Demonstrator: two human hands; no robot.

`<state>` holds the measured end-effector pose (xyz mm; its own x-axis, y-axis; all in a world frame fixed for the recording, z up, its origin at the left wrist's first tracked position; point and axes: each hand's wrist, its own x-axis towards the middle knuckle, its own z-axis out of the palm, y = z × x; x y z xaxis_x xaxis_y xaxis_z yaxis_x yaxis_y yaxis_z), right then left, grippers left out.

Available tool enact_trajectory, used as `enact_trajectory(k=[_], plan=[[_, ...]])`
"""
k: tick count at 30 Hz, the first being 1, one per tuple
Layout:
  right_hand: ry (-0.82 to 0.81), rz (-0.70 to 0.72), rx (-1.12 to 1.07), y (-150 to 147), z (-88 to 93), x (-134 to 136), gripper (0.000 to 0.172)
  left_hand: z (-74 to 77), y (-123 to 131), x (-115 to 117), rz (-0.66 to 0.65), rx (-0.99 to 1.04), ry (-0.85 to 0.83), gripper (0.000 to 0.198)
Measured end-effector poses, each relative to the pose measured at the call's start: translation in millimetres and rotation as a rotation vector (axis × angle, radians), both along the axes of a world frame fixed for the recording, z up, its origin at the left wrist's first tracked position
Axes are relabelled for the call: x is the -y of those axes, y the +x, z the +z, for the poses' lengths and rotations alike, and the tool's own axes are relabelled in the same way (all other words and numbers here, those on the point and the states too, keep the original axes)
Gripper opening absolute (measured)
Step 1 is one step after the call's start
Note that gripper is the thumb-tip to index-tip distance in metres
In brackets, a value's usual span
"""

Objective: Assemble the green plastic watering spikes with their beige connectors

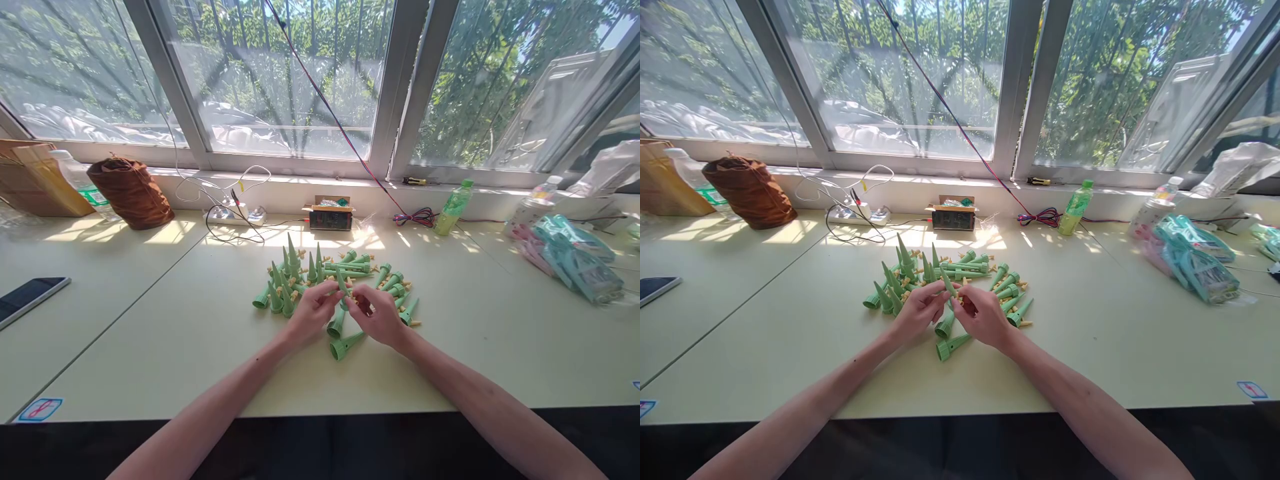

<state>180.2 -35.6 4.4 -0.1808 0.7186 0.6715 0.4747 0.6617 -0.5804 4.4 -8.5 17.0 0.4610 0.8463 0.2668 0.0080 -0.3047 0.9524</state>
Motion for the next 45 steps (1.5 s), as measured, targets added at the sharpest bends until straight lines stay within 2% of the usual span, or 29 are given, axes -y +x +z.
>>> enact_trajectory(k=[9, 18, 45], plan=[[0.044, 0.033, 0.051, 0, -1.0, 1, 0.015, -2.5, -5, -3, -0.080, -0.026, -0.029, 0.042], [0.152, 0.075, 0.121, -1, -0.6, 1, 0.014, -4.8, -11, -7, -0.220, -0.035, -0.047, 0.035], [0.162, 0.060, 0.144, -1, 1.6, 1, 0.017, -6.3, -12, -9, -0.240, -0.036, -0.051, 0.034]])
